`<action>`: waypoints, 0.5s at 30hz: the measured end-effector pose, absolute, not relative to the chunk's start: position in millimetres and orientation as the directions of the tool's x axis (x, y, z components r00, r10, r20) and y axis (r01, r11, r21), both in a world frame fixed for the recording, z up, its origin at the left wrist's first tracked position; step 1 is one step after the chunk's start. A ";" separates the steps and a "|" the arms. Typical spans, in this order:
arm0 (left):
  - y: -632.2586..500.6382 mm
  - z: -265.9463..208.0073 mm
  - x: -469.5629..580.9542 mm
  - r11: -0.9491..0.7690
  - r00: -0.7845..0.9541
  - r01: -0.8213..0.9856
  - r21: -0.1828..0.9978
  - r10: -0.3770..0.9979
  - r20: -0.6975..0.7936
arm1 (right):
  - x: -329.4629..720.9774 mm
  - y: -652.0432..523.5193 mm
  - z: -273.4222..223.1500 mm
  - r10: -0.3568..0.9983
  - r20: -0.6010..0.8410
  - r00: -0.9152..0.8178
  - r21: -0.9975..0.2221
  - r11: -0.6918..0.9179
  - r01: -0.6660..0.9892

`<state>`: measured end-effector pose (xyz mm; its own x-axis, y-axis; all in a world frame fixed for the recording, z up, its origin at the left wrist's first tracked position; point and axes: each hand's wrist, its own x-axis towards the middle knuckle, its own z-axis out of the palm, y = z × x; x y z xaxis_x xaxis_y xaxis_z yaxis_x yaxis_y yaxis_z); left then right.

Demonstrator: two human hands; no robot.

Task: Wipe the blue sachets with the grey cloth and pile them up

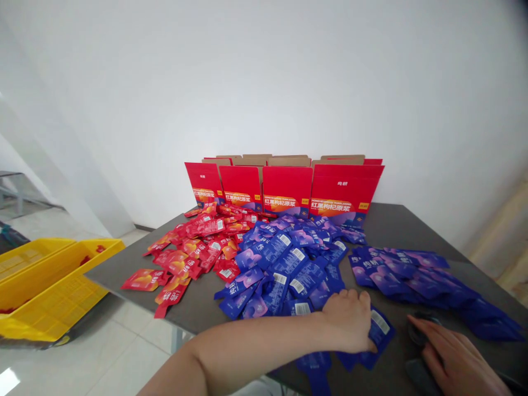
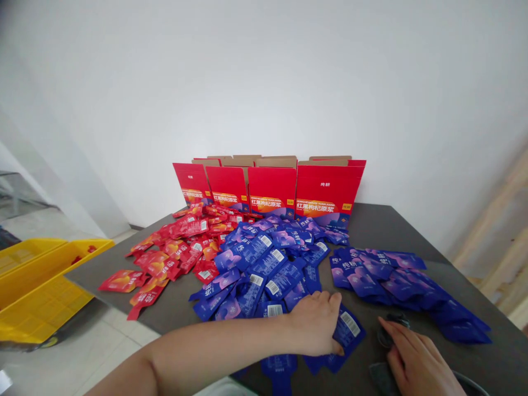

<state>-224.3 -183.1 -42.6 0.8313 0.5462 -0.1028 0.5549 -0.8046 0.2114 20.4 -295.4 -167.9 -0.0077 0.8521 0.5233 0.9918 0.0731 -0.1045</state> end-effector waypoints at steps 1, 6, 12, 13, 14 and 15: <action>-180.1 -42.1 -223.1 -0.791 0.829 0.559 0.251 0.543 -0.135 | 16.8 -295.7 -164.6 0.847 0.531 0.009 -0.123 0.066 0.990; -160.0 -30.8 -215.0 -0.740 0.877 0.478 0.473 0.370 -0.307 | 3.8 -295.4 -149.1 0.836 0.546 0.054 -0.156 0.038 0.987; -109.2 3.0 -172.5 -0.927 0.974 0.221 0.302 0.225 -0.022 | -7.1 -297.1 -137.9 0.853 0.517 0.075 -0.132 -0.007 0.991; -99.2 7.2 -163.0 -0.948 0.979 0.191 0.255 0.204 0.025 | -9.6 -298.1 -135.6 0.858 0.507 0.079 -0.139 -0.008 0.990; -89.6 9.7 -153.7 -0.961 0.982 0.166 0.220 0.182 0.053 | -11.9 -298.9 -132.8 0.861 0.503 0.079 -0.145 -0.006 0.989; -80.9 10.4 -145.2 -0.968 0.984 0.148 0.202 0.164 0.065 | -13.3 -299.4 -129.5 0.860 0.504 0.074 -0.148 0.001 0.989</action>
